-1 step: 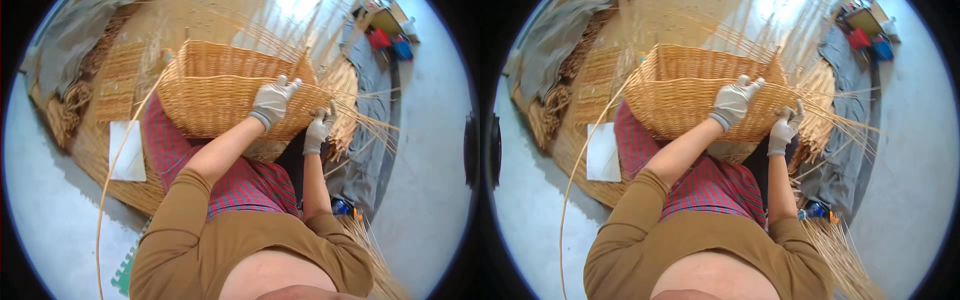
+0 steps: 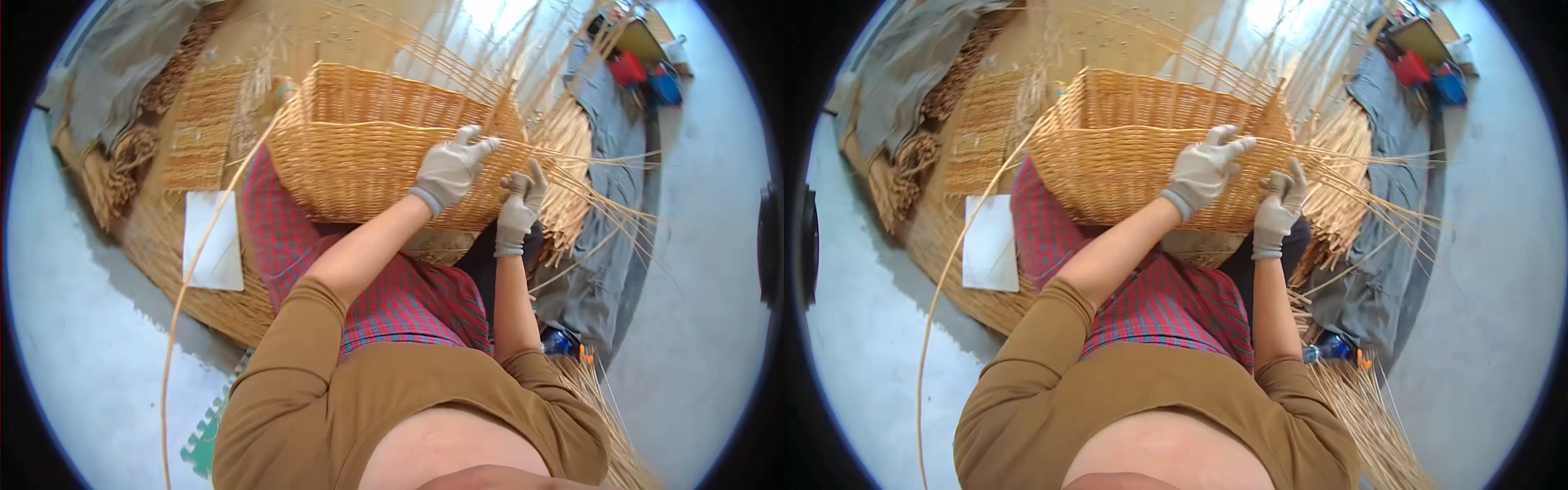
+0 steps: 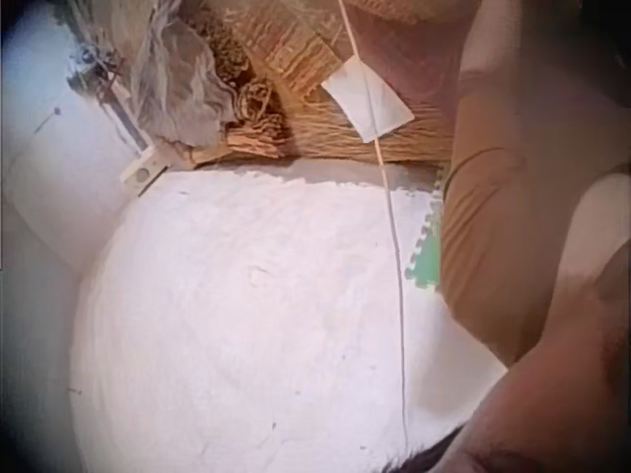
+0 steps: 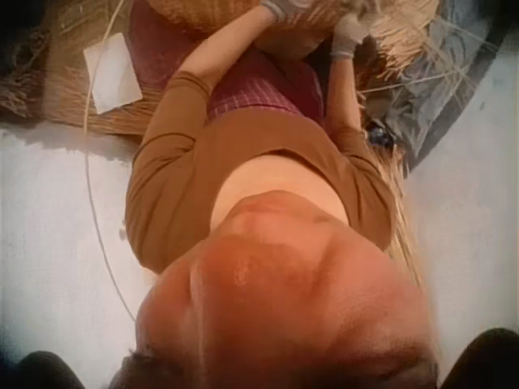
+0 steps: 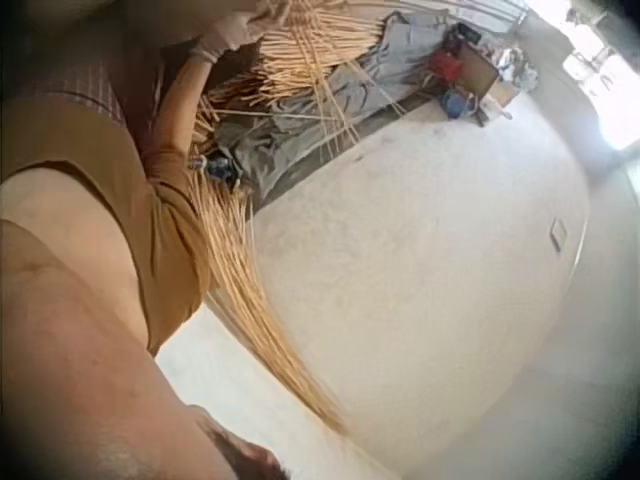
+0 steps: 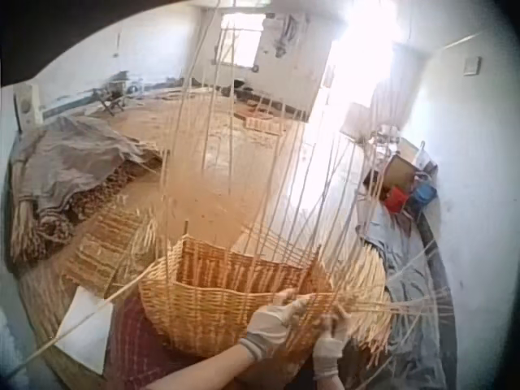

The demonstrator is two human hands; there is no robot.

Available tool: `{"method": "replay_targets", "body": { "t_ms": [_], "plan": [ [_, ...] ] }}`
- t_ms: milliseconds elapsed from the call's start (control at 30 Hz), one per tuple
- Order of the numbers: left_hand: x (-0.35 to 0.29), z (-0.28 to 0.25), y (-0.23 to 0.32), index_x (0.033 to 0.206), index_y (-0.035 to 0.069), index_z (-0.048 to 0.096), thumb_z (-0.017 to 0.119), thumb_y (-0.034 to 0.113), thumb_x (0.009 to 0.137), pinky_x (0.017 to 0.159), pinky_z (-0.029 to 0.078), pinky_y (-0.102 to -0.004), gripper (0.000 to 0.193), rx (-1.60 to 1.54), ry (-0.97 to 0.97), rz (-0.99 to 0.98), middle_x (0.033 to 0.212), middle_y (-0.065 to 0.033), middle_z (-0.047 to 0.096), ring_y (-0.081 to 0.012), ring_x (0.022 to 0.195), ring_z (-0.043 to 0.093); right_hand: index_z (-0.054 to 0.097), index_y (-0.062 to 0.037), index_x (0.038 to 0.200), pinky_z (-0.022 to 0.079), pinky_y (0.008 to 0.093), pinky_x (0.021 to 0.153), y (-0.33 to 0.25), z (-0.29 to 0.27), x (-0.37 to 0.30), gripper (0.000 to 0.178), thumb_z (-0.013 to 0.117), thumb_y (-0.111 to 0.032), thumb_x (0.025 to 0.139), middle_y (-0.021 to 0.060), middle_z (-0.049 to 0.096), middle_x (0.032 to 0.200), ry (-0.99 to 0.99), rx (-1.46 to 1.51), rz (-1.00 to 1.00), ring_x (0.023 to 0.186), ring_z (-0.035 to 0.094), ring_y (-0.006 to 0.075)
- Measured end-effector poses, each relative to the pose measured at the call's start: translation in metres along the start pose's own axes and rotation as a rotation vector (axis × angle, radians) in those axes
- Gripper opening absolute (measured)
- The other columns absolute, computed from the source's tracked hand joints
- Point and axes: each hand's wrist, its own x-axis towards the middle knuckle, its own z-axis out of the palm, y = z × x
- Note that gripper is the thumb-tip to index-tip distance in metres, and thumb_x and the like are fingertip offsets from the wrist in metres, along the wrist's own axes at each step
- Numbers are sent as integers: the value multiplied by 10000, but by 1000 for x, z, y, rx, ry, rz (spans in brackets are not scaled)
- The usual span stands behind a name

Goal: Weaving a large wicker basket while sitting on the floor.

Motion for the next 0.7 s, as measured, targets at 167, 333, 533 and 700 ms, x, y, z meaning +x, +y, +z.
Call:
{"method": "replay_targets", "body": {
  "t_ms": [167,333,533,700],
  "plan": [
    [-107,-53,-97,1006,71,662,725,82,878,850,504,-329,143,-453,647,-516,1035,-92,611,-202,944,606,606,-49,1275,528,301,838,-85,122,-79,319,533,13,971,74,629,1221,-605,331,-94,979,605,134],
    [-125,-127,-151,1174,4,521,676,-7,878,944,480,-330,335,-382,895,-634,1101,-117,591,-255,1017,595,670,-127,1127,491,371,797,-151,245,-150,319,695,-204,819,139,633,1143,-1146,117,-993,1041,605,287],
    [-145,-110,-173,1473,-9,328,624,246,985,1041,434,-360,626,-689,693,-325,1335,-193,557,-258,1192,566,649,-183,852,439,420,757,-99,261,-224,122,694,-289,811,54,588,702,-1403,-39,-868,811,614,252],
    [-132,-112,-188,1402,9,419,459,430,1036,1021,458,-336,559,-1064,759,-624,1200,-179,658,-254,1137,618,663,-141,914,484,427,703,-115,357,-228,148,586,-267,896,57,682,801,-1514,-50,-529,742,652,306]
  ]
}}
